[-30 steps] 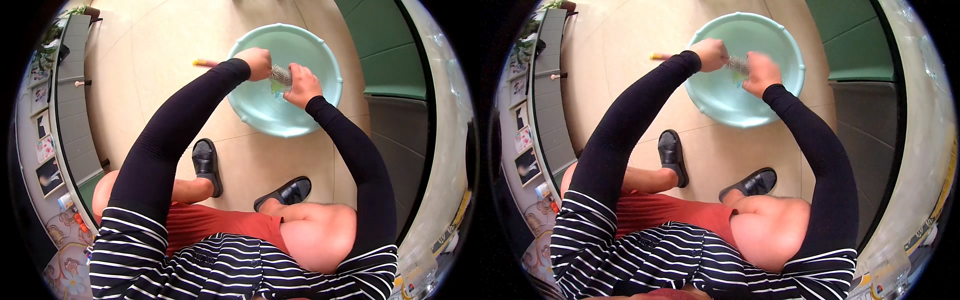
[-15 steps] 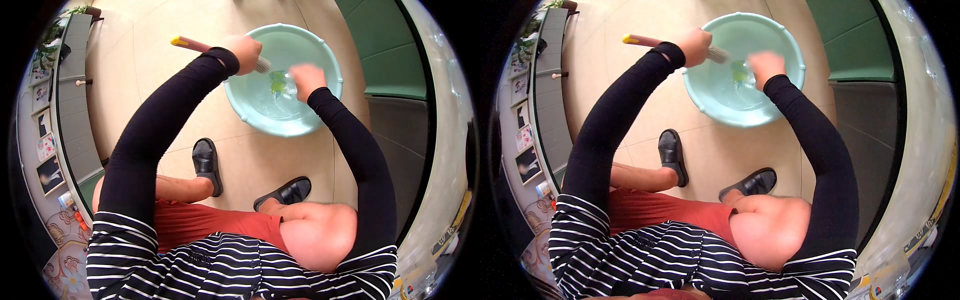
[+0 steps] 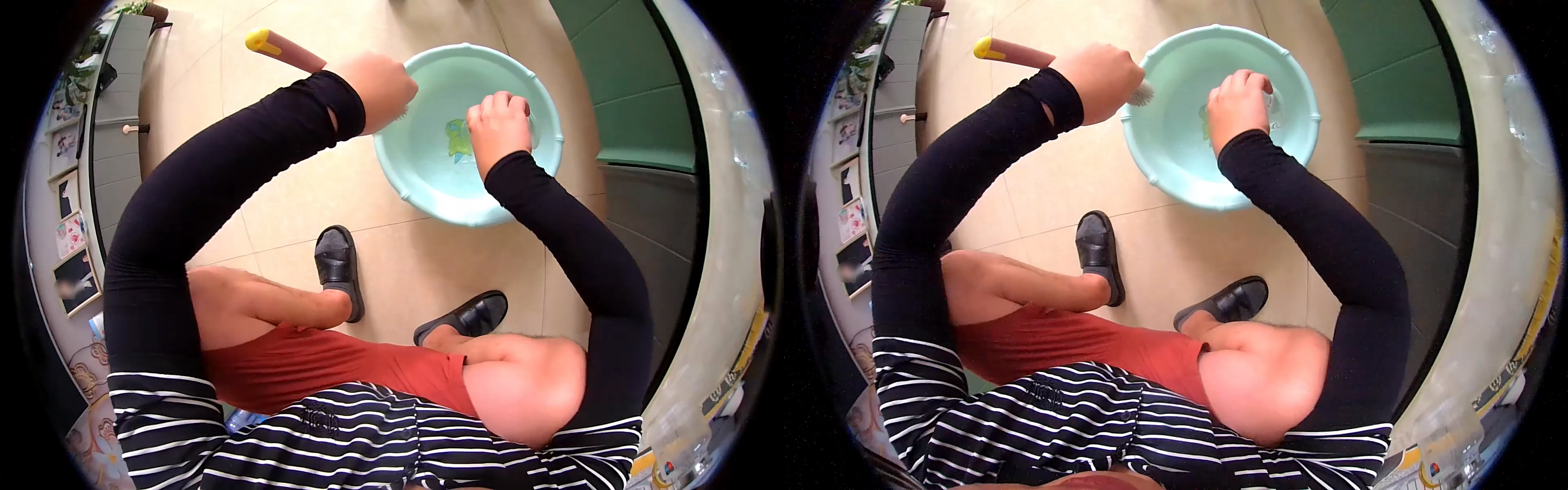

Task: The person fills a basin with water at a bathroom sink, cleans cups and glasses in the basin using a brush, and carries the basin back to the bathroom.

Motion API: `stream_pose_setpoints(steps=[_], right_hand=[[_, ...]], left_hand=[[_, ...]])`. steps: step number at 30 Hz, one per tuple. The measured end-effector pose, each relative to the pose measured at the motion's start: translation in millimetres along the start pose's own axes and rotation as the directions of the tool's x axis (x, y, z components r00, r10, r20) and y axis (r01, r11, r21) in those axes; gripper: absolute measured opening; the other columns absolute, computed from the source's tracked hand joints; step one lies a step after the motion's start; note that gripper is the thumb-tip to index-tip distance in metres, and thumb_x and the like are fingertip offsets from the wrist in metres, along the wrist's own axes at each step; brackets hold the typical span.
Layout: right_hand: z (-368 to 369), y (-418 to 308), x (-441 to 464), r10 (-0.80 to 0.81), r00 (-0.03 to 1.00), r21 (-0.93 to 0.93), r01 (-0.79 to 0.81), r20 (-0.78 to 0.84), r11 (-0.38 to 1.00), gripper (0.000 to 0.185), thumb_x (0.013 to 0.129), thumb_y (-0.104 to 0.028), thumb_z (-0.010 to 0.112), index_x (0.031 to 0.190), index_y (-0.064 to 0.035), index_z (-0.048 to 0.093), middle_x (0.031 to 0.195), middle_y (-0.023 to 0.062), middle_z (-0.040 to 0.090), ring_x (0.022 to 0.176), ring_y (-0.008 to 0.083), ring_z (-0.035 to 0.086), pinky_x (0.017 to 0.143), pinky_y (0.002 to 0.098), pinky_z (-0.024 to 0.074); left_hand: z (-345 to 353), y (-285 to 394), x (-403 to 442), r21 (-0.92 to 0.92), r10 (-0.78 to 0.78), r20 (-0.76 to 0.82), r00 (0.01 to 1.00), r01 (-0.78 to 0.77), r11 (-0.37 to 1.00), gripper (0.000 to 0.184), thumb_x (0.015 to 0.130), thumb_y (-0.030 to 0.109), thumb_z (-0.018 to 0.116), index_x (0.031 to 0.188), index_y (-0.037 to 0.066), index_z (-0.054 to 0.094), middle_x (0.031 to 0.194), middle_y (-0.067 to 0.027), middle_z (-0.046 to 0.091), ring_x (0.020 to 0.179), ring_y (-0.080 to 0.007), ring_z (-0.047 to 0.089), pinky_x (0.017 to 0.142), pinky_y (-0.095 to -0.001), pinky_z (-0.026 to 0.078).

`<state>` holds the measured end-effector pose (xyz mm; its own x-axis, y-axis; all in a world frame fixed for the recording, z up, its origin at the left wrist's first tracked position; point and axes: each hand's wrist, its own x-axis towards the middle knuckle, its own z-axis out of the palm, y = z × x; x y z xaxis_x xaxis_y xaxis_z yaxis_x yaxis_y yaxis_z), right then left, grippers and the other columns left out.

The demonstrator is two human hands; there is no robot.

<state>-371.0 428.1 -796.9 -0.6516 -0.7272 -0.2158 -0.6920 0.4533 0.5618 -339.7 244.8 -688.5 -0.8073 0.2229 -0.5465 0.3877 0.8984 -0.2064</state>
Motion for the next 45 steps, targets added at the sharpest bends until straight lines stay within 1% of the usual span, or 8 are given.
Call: stream_pose_setpoints(steps=[15,22,26,30,34,38,40,45], right_hand=[[8.7,16.3,-16.5,0.073,0.994,0.197,-0.088,0.084,0.976,0.015,0.083,-0.016,0.061,0.098,-0.0163,0.063,0.09,0.0017,0.063,0.093,0.0212,0.059,0.076,0.0406,0.0422],[-17.3,26.0,-18.4,0.009,0.987,0.182,-0.039,0.158,0.983,0.023,0.088,-0.021,0.058,0.109,-0.0148,0.065,0.098,0.0049,0.065,0.098,0.0242,0.059,0.077,0.0448,0.0434],[-27.4,28.0,-10.2,0.063,0.998,0.219,-0.066,0.018,0.973,0.024,0.092,-0.022,0.052,0.111,-0.0146,0.065,0.101,0.0052,0.066,0.102,0.0258,0.058,0.081,0.047,0.0422],[0.1,25.6,11.4,0.091,0.971,0.119,-0.12,0.223,0.986,0.03,0.094,-0.025,0.05,0.117,-0.0132,0.065,0.108,0.0085,0.067,0.105,0.0293,0.057,0.082,0.0497,0.0411],[-39.1,43.4,-7.3,0.068,0.982,0.19,-0.101,0.174,0.977,0.031,0.095,-0.025,0.049,0.118,-0.0138,0.065,0.109,0.0079,0.067,0.107,0.0298,0.057,0.082,0.0489,0.0407],[-2.7,18.3,6.4,0.011,0.953,0.208,-0.078,0.304,0.975,0.031,0.095,-0.026,0.051,0.12,-0.0152,0.066,0.11,0.0053,0.067,0.108,0.0283,0.057,0.084,0.05,0.0411],[-6.2,12.8,-10.9,0.018,0.973,0.284,-0.085,0.23,0.955,0.021,0.087,-0.021,0.06,0.107,-0.0182,0.066,0.099,0.0045,0.066,0.102,0.0248,0.058,0.083,0.0465,0.0417],[-7.2,16.1,-16.3,-0.045,0.987,0.379,-0.016,0.153,0.925,0.027,0.087,-0.023,0.061,0.114,-0.0182,0.065,0.104,0.0042,0.066,0.103,0.0252,0.059,0.084,0.0484,0.0416]], left_hand=[[14.9,-7.2,5.8,-0.147,-0.014,-0.2,0.98,-0.016,0.989,0.01,0.079,0.005,0.066,0.086,0.001,0.073,0.079,-0.0166,0.071,0.072,-0.0318,0.071,0.065,-0.04,0.059],[13.0,-5.5,6.4,-0.112,-0.02,-0.15,0.989,0.003,0.994,0.009,0.079,0.005,0.066,0.083,0.0,0.072,0.078,-0.0166,0.07,0.072,-0.0315,0.071,0.065,-0.0404,0.059],[11.4,-6.6,2.0,-0.211,-0.041,-0.203,0.978,-0.003,0.978,0.011,0.078,0.004,0.061,0.079,0.001,0.071,0.08,-0.0179,0.07,0.073,-0.034,0.07,0.067,-0.0422,0.058],[11.5,-8.2,3.3,-0.205,-0.048,-0.189,0.981,0.008,0.979,0.011,0.077,0.005,0.062,0.081,0.001,0.071,0.08,-0.0184,0.07,0.077,-0.0351,0.07,0.07,-0.0443,0.057],[6.5,-7.7,5.2,-0.157,-0.067,-0.145,0.987,0.044,0.987,0.01,0.079,0.006,0.062,0.08,0.001,0.071,0.081,-0.0182,0.07,0.075,-0.0335,0.07,0.07,-0.0428,0.057],[10.9,-8.3,8.9,-0.121,-0.036,-0.139,0.99,0.019,0.992,0.009,0.077,0.007,0.064,0.079,0.002,0.071,0.079,-0.0178,0.069,0.074,-0.0339,0.069,0.068,-0.0435,0.056],[5.3,-4.9,8.7,-0.11,-0.049,-0.125,0.991,0.035,0.993,0.009,0.076,0.007,0.064,0.078,0.002,0.071,0.077,-0.017,0.069,0.073,-0.0335,0.069,0.068,-0.0432,0.056],[9.7,-4.5,12.3,-0.048,-0.027,-0.058,0.998,0.024,0.999,0.011,0.079,0.008,0.061,0.079,0.004,0.072,0.079,-0.0157,0.07,0.074,-0.0316,0.07,0.069,-0.042,0.057]])
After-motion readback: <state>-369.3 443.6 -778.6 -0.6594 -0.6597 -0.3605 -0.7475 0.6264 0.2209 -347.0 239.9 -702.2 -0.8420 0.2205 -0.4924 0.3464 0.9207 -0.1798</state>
